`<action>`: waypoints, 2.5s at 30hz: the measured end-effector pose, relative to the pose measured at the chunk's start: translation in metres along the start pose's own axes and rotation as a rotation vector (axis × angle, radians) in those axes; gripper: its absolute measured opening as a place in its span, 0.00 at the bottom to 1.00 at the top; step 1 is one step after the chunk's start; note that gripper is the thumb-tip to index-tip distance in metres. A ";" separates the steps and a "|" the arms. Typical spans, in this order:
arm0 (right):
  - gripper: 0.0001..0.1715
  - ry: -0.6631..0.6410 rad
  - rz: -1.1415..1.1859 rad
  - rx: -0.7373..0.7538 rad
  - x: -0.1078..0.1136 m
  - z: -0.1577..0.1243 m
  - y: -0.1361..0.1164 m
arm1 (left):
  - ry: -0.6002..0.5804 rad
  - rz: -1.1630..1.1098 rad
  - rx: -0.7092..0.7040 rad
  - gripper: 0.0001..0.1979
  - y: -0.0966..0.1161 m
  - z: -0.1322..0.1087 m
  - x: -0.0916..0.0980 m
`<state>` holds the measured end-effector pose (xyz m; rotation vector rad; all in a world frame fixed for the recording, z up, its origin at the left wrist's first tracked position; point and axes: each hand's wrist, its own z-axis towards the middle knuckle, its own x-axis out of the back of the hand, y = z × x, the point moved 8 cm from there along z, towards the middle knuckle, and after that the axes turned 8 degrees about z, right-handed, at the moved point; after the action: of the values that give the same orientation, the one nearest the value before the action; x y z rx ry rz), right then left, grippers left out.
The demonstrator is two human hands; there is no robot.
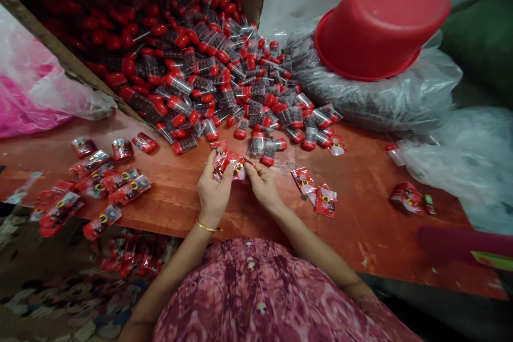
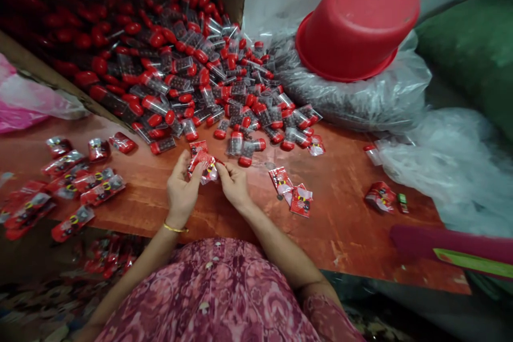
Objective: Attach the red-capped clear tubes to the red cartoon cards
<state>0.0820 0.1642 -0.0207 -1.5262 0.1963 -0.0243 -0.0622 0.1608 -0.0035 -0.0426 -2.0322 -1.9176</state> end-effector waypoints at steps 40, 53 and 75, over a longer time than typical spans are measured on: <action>0.14 -0.307 -0.534 0.258 0.051 -0.022 -0.033 | -0.303 -0.578 0.665 0.19 -0.035 -0.012 -0.031; 0.09 -0.287 -0.151 -0.125 0.033 -0.023 -0.019 | -0.291 -0.490 0.470 0.18 -0.022 -0.006 -0.031; 0.10 -0.193 -0.103 -0.077 0.033 -0.027 -0.018 | -0.272 -0.516 0.393 0.16 -0.018 -0.008 -0.037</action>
<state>0.1129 0.1324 -0.0073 -1.6035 -0.0359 0.0490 -0.0301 0.1598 -0.0309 0.3699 -2.7883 -1.8098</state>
